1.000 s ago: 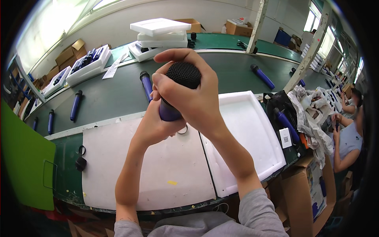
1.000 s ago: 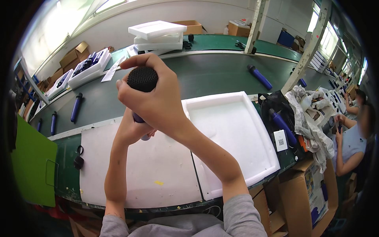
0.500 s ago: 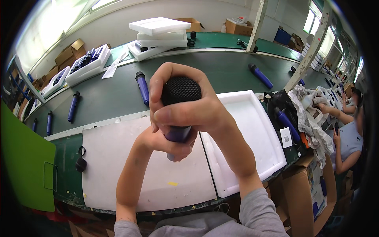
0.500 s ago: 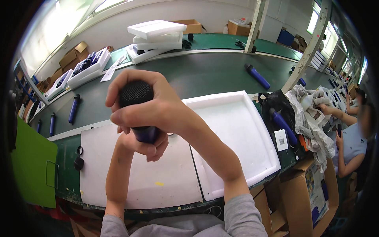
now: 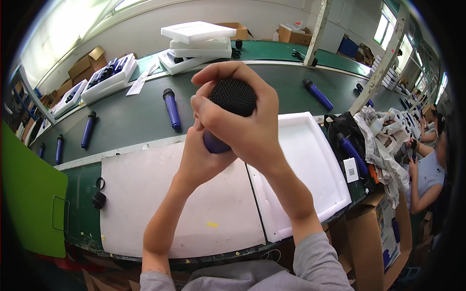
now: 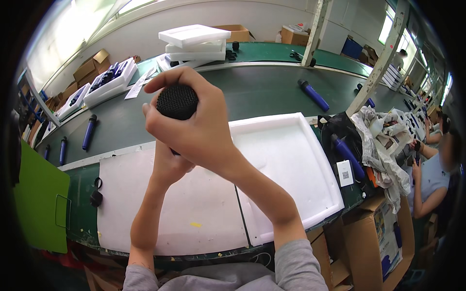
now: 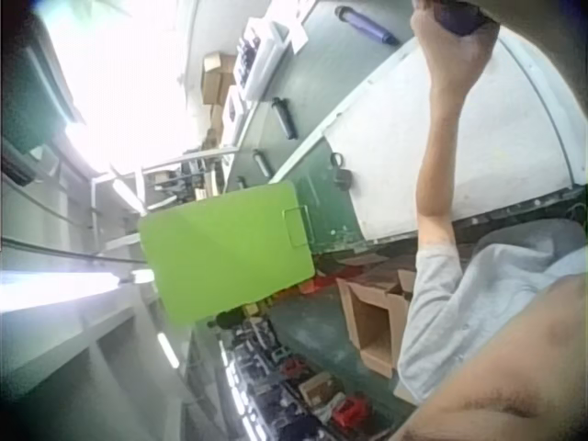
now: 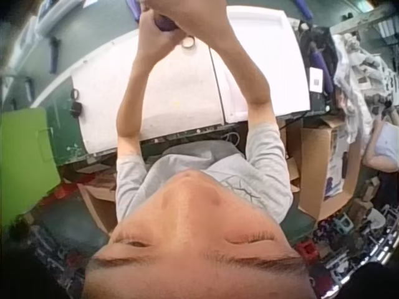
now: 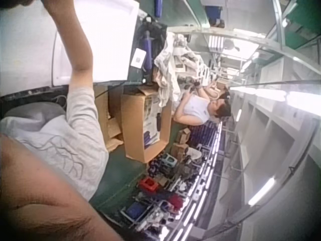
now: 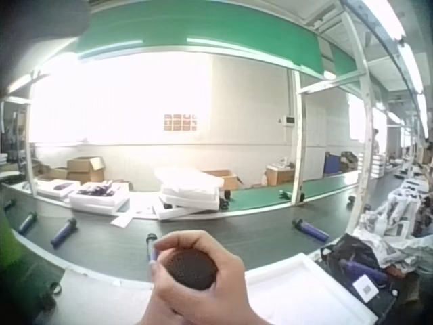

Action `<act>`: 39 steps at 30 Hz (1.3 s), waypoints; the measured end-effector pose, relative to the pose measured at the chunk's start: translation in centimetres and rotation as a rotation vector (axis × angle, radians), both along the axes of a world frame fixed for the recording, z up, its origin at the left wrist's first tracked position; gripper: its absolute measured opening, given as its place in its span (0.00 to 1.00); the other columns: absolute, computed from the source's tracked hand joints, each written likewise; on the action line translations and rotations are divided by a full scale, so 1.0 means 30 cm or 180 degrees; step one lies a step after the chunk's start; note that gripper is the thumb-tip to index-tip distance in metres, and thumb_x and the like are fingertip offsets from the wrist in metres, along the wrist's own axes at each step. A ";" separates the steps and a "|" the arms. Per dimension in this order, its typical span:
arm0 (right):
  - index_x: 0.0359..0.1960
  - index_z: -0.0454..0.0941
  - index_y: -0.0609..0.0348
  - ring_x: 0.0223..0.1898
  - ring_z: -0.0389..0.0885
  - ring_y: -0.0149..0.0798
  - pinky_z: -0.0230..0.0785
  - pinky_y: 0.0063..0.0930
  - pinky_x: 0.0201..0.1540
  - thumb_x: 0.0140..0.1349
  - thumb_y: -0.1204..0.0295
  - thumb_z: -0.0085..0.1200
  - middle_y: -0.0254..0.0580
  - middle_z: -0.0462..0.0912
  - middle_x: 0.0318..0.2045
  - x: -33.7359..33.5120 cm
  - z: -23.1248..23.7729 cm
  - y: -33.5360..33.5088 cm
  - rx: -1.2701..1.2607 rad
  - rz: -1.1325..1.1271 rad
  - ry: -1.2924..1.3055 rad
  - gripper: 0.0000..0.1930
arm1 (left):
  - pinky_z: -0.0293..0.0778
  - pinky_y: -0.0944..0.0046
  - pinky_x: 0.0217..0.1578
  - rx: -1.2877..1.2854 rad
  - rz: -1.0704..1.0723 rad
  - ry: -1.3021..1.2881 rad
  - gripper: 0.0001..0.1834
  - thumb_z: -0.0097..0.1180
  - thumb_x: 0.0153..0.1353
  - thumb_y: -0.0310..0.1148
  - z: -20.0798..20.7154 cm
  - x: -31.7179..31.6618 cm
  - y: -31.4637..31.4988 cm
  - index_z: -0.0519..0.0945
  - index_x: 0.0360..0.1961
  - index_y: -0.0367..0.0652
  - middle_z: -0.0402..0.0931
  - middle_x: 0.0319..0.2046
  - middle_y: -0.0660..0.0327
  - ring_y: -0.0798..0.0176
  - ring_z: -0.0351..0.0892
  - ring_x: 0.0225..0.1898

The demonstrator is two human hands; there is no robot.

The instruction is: The person assembles blue microphones by screwing black mesh heads onto the cylindrical bodies. They handle the components one at a time, picking up a body and a head, aligning them, and tightening the connection. The finished microphones are placed on the green conveyor belt.

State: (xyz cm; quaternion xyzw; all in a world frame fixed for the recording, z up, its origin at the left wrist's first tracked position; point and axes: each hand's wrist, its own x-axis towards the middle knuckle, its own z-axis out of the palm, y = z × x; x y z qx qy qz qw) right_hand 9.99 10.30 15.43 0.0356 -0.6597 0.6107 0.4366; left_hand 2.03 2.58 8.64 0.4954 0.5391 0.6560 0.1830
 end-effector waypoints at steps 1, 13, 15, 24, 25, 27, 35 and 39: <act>0.40 0.77 0.66 0.24 0.80 0.26 0.75 0.20 0.31 0.51 0.79 0.61 0.35 0.81 0.25 -0.020 -0.017 -0.006 0.0032 -0.0357 0.0138 0.13 | 0.77 0.68 0.33 0.0257 0.0207 0.0122 0.16 0.68 0.48 0.25 -0.004 -0.002 0.016 0.78 0.38 0.33 0.78 0.29 0.63 0.68 0.79 0.29; 0.39 0.79 0.66 0.25 0.80 0.27 0.73 0.20 0.29 0.47 0.78 0.64 0.36 0.80 0.24 -0.019 -0.022 0.084 0.0004 0.1574 -0.0359 0.15 | 0.73 0.68 0.21 -0.0708 -0.1792 -0.0535 0.11 0.67 0.43 0.25 -0.009 -0.108 0.003 0.78 0.28 0.37 0.76 0.22 0.63 0.69 0.76 0.20; 0.39 0.79 0.66 0.24 0.79 0.27 0.72 0.20 0.28 0.45 0.79 0.64 0.36 0.80 0.24 -0.020 -0.018 0.073 0.0275 0.1788 -0.0339 0.16 | 0.72 0.67 0.21 -0.0481 -0.2413 -0.0491 0.09 0.66 0.42 0.24 -0.042 -0.132 0.003 0.77 0.25 0.39 0.76 0.21 0.63 0.68 0.76 0.18; 0.43 0.78 0.67 0.25 0.81 0.27 0.76 0.21 0.32 0.47 0.78 0.63 0.37 0.81 0.24 -0.006 0.000 0.071 0.0141 0.1161 -0.0434 0.19 | 0.73 0.67 0.23 -0.1102 -0.0670 -0.0580 0.16 0.68 0.46 0.29 -0.023 -0.050 -0.007 0.78 0.37 0.39 0.73 0.20 0.65 0.67 0.76 0.22; 0.44 0.78 0.67 0.25 0.81 0.27 0.76 0.20 0.32 0.48 0.78 0.62 0.36 0.81 0.24 -0.004 -0.001 0.065 0.0139 0.0973 -0.0369 0.18 | 0.74 0.68 0.25 -0.0840 -0.0576 -0.0457 0.17 0.68 0.46 0.29 -0.020 -0.049 -0.003 0.78 0.37 0.38 0.74 0.20 0.65 0.67 0.77 0.23; 0.44 0.78 0.67 0.25 0.81 0.27 0.76 0.20 0.33 0.50 0.79 0.62 0.36 0.82 0.24 -0.009 -0.006 0.043 0.0137 0.0592 -0.0243 0.18 | 0.74 0.69 0.28 -0.0372 -0.0367 -0.0264 0.17 0.68 0.46 0.28 -0.016 -0.041 0.007 0.78 0.39 0.37 0.74 0.21 0.65 0.67 0.78 0.24; 0.44 0.78 0.65 0.26 0.81 0.26 0.76 0.20 0.33 0.52 0.77 0.63 0.35 0.81 0.26 -0.064 -0.051 0.003 -0.0093 -0.0432 -0.0052 0.16 | 0.74 0.69 0.29 0.0334 0.0441 0.0072 0.13 0.68 0.47 0.27 -0.052 -0.027 0.053 0.80 0.35 0.35 0.76 0.23 0.66 0.70 0.77 0.25; 0.44 0.76 0.66 0.24 0.80 0.28 0.77 0.24 0.31 0.51 0.76 0.63 0.37 0.80 0.25 -0.063 -0.044 0.073 -0.0131 0.0130 -0.0183 0.17 | 0.72 0.69 0.26 -0.0748 -0.0329 -0.0136 0.12 0.67 0.50 0.30 -0.039 -0.083 0.038 0.79 0.33 0.36 0.78 0.24 0.65 0.71 0.77 0.25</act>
